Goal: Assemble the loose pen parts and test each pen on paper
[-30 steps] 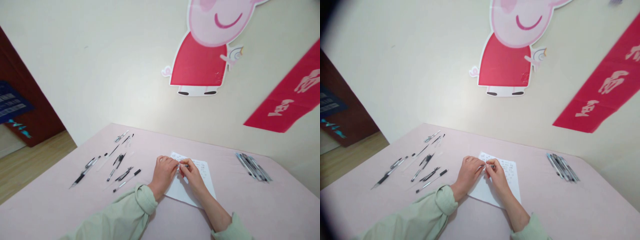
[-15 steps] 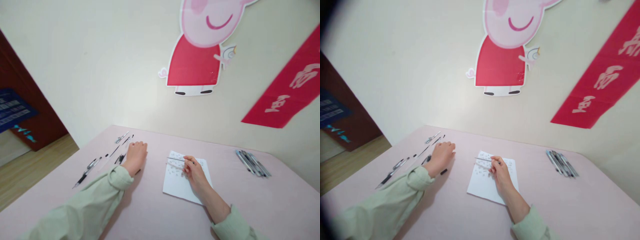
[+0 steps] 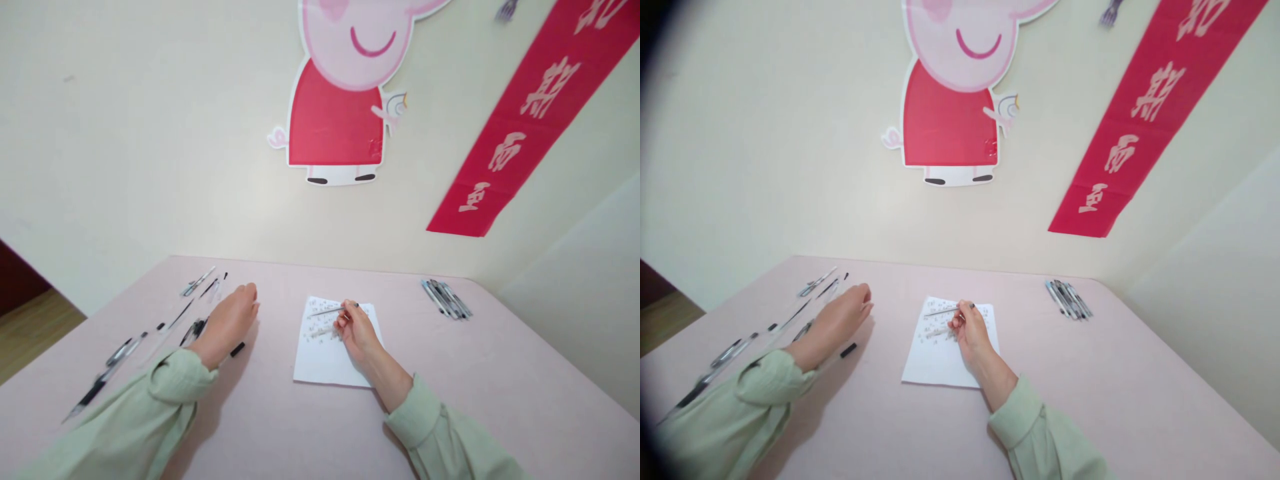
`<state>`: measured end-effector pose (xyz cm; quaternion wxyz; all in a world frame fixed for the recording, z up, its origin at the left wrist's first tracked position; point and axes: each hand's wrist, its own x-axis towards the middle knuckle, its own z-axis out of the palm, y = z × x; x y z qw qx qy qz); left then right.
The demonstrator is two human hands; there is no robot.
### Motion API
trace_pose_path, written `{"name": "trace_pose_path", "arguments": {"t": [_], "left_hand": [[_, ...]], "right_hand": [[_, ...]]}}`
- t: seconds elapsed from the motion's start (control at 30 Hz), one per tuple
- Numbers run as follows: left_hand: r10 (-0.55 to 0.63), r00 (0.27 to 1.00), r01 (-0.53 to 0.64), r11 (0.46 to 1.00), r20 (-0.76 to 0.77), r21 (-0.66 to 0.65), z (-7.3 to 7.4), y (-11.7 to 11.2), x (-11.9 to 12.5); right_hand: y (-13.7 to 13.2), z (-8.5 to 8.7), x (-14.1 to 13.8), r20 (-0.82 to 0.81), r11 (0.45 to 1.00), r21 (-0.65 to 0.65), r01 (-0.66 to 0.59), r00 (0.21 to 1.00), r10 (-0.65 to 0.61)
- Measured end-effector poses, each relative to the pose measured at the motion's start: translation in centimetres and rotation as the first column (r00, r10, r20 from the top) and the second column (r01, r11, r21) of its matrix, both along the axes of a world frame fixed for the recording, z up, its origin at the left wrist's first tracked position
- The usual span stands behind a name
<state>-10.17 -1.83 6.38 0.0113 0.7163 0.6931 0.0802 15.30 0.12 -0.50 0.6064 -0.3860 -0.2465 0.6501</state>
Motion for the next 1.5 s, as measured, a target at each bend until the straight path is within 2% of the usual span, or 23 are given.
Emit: {"name": "trace_pose_path", "arguments": {"t": [0.07, 0.17, 0.27, 0.33, 0.4, 0.5, 0.63, 0.77, 0.87, 1.03, 1.13, 1.2, 1.33, 1.4, 1.5], "left_hand": [[-0.055, 0.988, 0.057, 0.998, 0.145, -0.008, -0.2, -1.0, 3.0], [-0.156, 0.946, 0.168, 0.986, 0.284, -0.016, -1.6, -2.5, 7.2], [-0.227, 0.936, 0.243, 0.969, 0.27, -0.028, -3.3, -3.1, 9.6], [-0.182, 0.955, 0.194, 0.981, 0.232, -0.03, -4.1, -2.8, 9.7], [-0.094, 0.971, 0.094, 0.995, 0.221, 0.009, -4.5, -2.1, 9.1], [0.004, 0.965, -0.014, 0.999, 0.264, 0.036, -4.8, -1.0, 8.1], [-0.004, 0.95, 0.009, 1.0, 0.314, -0.015, -5.2, -0.2, 8.2], [-0.004, 0.954, 0.019, 0.999, 0.301, -0.049, -5.3, 0.0, 8.4], [0.022, 0.968, -0.011, 0.999, 0.251, -0.046, -5.3, 0.1, 7.5], [0.039, 0.988, -0.045, 0.998, 0.151, 0.04, -5.0, 0.3, 5.5], [0.037, 0.99, -0.06, 0.984, 0.135, 0.166, -4.5, 0.0, 6.2], [-0.003, 0.986, -0.029, 0.982, 0.168, 0.187, -4.1, -0.8, 7.5], [-0.167, 0.924, 0.179, 0.984, 0.344, -0.004, -4.4, -3.3, 10.7], [-0.211, 0.917, 0.252, 0.964, 0.339, -0.083, -4.7, -4.2, 11.5], [-0.235, 0.938, 0.273, 0.954, 0.256, -0.122, -5.1, -4.4, 11.6]], "right_hand": [[0.2, -0.1, 0.2, -0.011, 1.0, -0.007, 0.026, 1.0, -0.026], [0.6, -0.2, 0.6, 0.036, 0.997, 0.02, 0.076, 0.996, -0.077], [1.0, 0.0, 1.2, 0.097, 0.992, 0.048, 0.118, 0.988, -0.122], [1.1, 0.2, 1.6, 0.111, 0.993, 0.039, 0.11, 0.987, -0.114], [1.2, 0.5, 1.8, 0.087, 0.996, 0.023, 0.081, 0.993, -0.082], [1.2, 0.6, 1.8, 0.024, 0.999, 0.008, 0.05, 0.998, -0.05], [1.1, 0.5, 1.4, 0.0, 0.998, 0.006, 0.058, 0.998, -0.058], [1.2, 0.4, 1.3, 0.073, 0.995, 0.054, 0.082, 0.994, -0.086], [1.2, 0.6, 1.8, 0.125, 0.994, 0.079, 0.074, 0.989, -0.084], [1.1, 0.7, 2.3, 0.26, 0.993, 0.122, -0.012, 0.965, -0.02], [1.0, 0.3, 1.9, 0.36, 0.986, 0.163, -0.021, 0.932, -0.04], [1.0, 0.1, 1.6, 0.417, 0.98, 0.199, -0.017, 0.906, -0.069], [1.0, -0.2, 1.5, 0.475, 0.978, 0.206, -0.038, 0.877, -0.066], [1.0, -0.2, 1.6, 0.493, 0.975, 0.21, -0.073, 0.869, -0.041], [0.9, -0.3, 1.6, 0.564, 0.962, 0.24, -0.131, 0.825, -0.029]]}}
